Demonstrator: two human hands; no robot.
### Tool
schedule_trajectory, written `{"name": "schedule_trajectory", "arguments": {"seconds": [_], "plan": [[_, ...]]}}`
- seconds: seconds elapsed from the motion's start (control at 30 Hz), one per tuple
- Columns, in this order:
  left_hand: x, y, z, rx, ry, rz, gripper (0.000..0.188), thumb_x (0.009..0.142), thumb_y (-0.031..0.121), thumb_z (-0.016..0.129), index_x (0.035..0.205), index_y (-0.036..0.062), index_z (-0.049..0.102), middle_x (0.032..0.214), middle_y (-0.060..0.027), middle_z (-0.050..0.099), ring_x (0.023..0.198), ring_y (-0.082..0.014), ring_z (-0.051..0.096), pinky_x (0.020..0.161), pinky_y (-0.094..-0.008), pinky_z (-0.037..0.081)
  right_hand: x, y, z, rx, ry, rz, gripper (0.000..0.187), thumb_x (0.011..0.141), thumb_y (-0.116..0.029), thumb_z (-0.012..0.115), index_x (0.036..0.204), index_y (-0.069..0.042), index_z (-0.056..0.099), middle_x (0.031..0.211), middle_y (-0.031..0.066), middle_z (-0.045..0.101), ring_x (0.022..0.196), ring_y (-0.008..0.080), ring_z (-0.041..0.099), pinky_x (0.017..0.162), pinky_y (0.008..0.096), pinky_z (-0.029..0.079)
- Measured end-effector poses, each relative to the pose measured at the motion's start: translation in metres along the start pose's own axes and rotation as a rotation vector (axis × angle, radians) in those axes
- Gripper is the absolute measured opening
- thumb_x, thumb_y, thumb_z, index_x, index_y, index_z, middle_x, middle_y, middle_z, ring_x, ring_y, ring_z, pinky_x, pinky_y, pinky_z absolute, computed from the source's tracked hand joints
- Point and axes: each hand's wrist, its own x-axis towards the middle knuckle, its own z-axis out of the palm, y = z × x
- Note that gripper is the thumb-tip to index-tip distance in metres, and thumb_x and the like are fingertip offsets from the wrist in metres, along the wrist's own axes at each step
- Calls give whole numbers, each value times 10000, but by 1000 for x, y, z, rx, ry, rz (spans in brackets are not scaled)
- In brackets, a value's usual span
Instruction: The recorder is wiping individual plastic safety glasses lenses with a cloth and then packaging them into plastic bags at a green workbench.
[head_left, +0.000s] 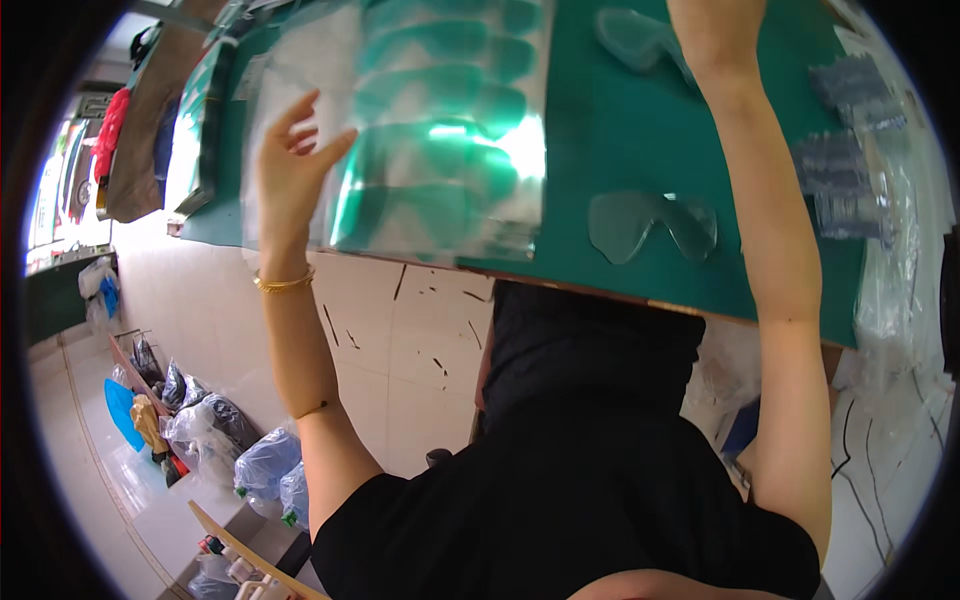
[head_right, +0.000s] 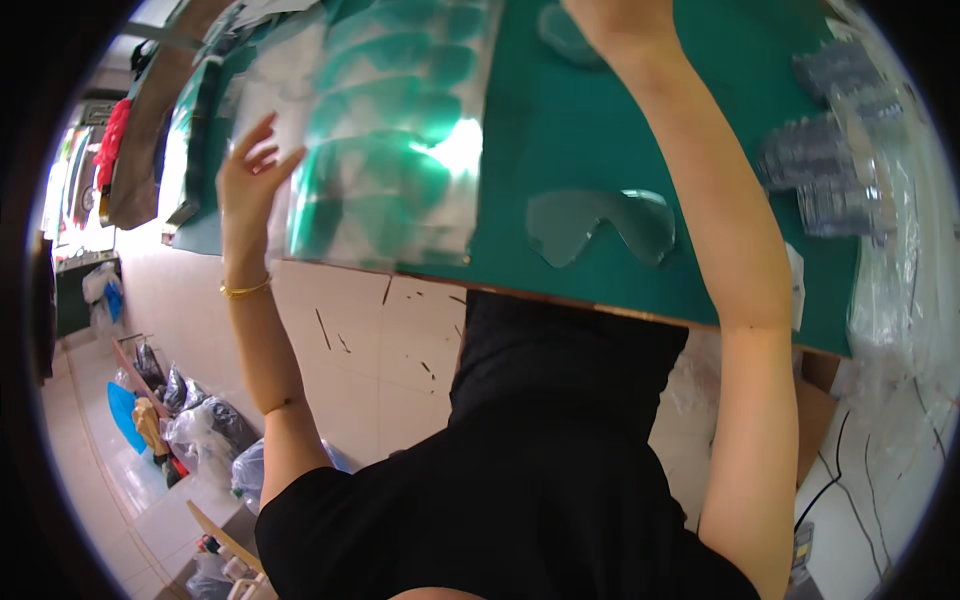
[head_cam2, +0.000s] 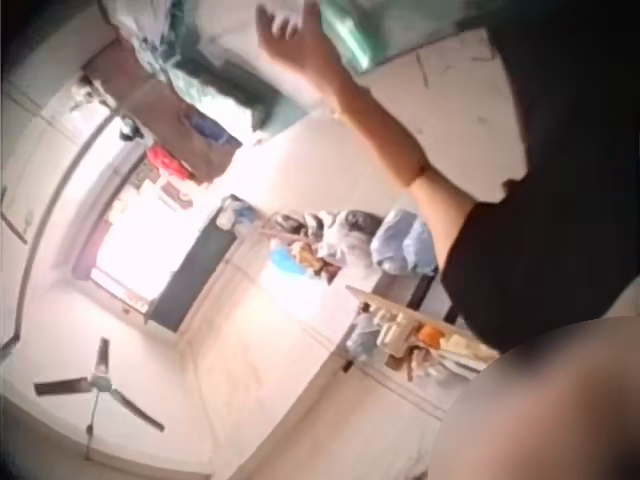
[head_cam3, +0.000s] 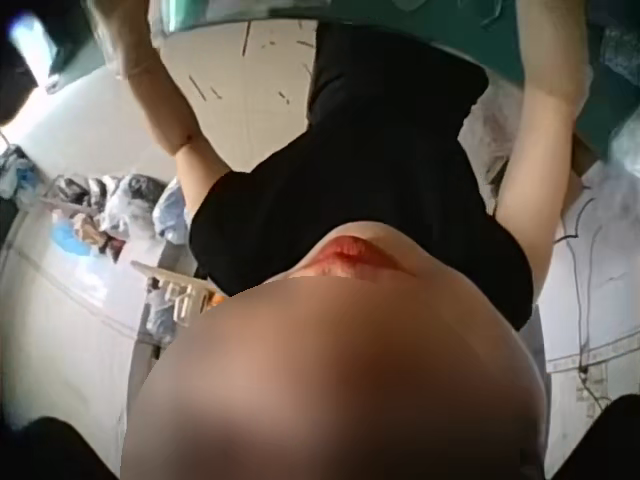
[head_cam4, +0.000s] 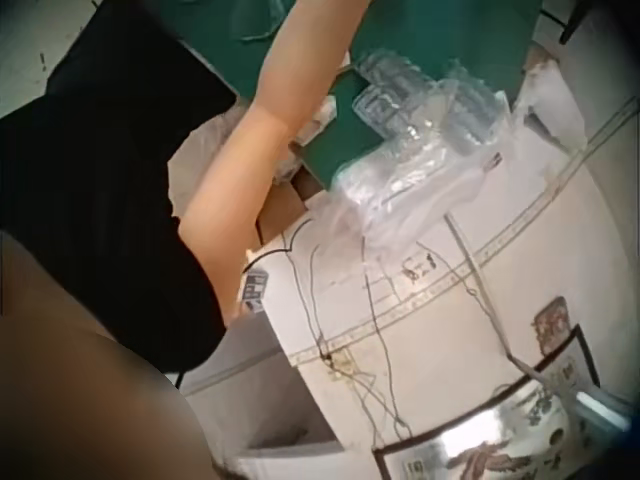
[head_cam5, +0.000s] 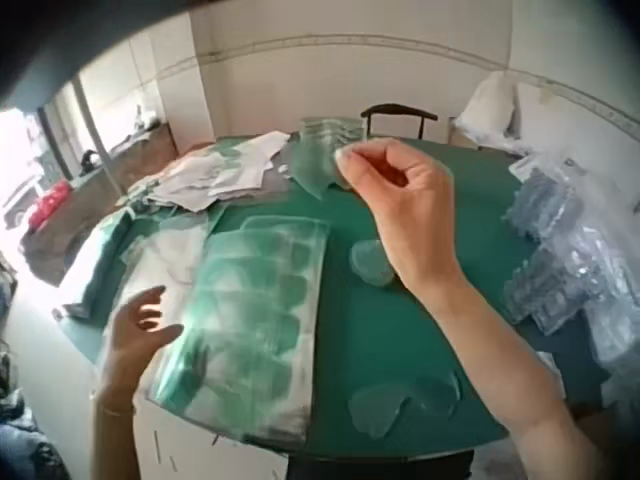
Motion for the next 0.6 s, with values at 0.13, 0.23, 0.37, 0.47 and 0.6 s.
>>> {"name": "schedule_trajectory", "arguments": {"seconds": [0.13,0.23,0.37,0.47,0.6], "plan": [[-18,71,9,-1432,-560,-155,470,1022,271,530,1317,-95,502,1160,-144,640,1061,-210,607,953,-304,497,-32,-45,-29,-669,-263,-910,242,825,-83,767,1009,40,670,850,113,665,721,166,628,666,254,503],[-41,106,39,-1680,-700,-233,400,1041,274,468,1263,-52,535,1154,-112,651,1085,-204,602,965,-315,481,-76,-66,-35,-529,-310,-579,371,801,-189,785,1061,34,642,851,91,652,698,142,590,638,244,470],[-67,122,59,-1573,-608,-254,241,1002,159,526,1158,-17,578,1136,-89,653,1040,-179,609,916,-321,476,-103,-77,-118,-359,-280,-175,547,769,-330,810,1131,25,604,851,61,634,667,111,539,601,230,426],[-86,134,77,-1328,-477,-145,95,959,83,574,976,-10,563,841,-83,591,742,-203,575,697,-293,450,-129,-89,-137,-184,-239,126,680,744,-436,828,1183,19,576,852,39,621,644,87,501,574,219,394],[-121,132,90,-1116,-519,-164,231,815,67,776,891,2,568,861,-120,625,725,-190,596,686,-299,489,-167,-85,-143,39,-69,687,962,646,-604,849,1257,26,453,816,-3,572,611,45,426,552,181,329]]}}
